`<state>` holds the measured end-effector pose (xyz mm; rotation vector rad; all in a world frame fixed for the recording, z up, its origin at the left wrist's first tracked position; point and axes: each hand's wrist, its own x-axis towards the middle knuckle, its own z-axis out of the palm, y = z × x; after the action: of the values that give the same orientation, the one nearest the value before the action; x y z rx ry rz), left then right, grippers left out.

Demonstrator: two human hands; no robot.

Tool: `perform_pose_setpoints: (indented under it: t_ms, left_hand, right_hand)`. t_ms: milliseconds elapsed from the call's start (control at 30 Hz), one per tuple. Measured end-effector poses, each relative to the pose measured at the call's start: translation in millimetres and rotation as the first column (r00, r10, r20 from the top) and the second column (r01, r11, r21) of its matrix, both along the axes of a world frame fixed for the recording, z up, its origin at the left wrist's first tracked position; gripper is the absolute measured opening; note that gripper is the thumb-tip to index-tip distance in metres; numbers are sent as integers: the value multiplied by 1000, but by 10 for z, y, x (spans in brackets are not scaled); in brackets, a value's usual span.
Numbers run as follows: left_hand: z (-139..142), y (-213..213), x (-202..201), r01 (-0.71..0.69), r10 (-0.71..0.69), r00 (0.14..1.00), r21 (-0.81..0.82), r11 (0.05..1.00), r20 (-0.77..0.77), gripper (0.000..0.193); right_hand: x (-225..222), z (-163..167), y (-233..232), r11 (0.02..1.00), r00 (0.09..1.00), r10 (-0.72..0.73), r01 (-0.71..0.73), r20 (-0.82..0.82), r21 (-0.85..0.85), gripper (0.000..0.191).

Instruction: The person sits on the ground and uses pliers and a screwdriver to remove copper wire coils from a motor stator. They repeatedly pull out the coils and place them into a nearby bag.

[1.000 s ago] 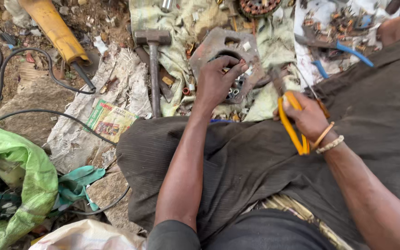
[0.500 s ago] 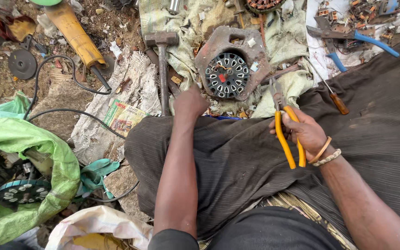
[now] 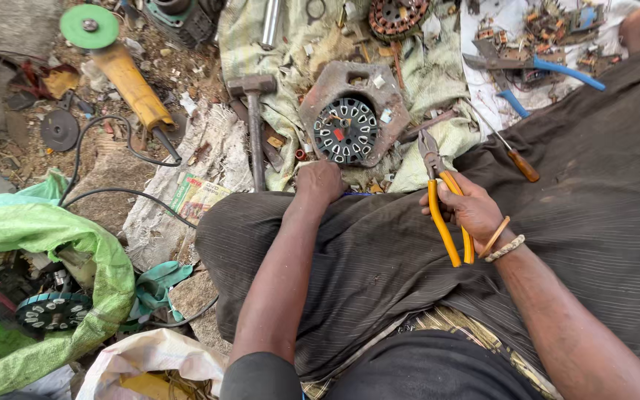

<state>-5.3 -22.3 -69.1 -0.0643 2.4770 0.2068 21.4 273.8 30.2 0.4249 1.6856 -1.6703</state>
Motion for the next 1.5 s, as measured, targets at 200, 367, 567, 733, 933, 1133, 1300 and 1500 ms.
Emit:
perform_pose_setpoints:
  t_ms: [200, 367, 567, 733, 933, 1133, 1300, 1500]
  left_hand:
    - [546, -293, 45, -233, 286, 935, 246, 941, -207, 41]
    - [1472, -989, 892, -401, 800, 600, 860, 315, -13, 30]
    - [2785, -2457, 3549, -702, 492, 93, 294, 649, -866, 25]
    - [3427, -3409, 5282, -955, 570, 292, -199, 222, -768, 31]
    - [3488, -3313, 5579, -927, 253, 361, -316, 201, -898, 35]
    - [2250, -2162, 2629, -534, 533, 206, 362, 764, -821, 51]
    - [1209, -731, 305, -239, 533, 729, 570, 786, -430, 59]
    - [516, 323, -235, -90, 613, 574, 702, 706, -543, 60]
  right_hand:
    - [10, -120, 80, 1000, 1000, -29, 28, 11, 12, 31]
    - [2, -242, 201, 991, 995, -44, 33, -86, -132, 29]
    - [-55, -414, 250, 1000, 1000, 18, -17, -13, 22, 27]
    - [-82, -694, 123, 995, 992, 94, -91, 85, -37, 30]
    - [-139, -910, 150, 993, 988, 102, -95, 115, -64, 35]
    - [-199, -895, 280, 989, 986, 105, -90, 128, -115, 41]
    - [-191, -691, 220, 969, 988, 146, -130, 59, -209, 51]
    - [-96, -436, 418, 989, 996, 26, -12, -91, 148, 49]
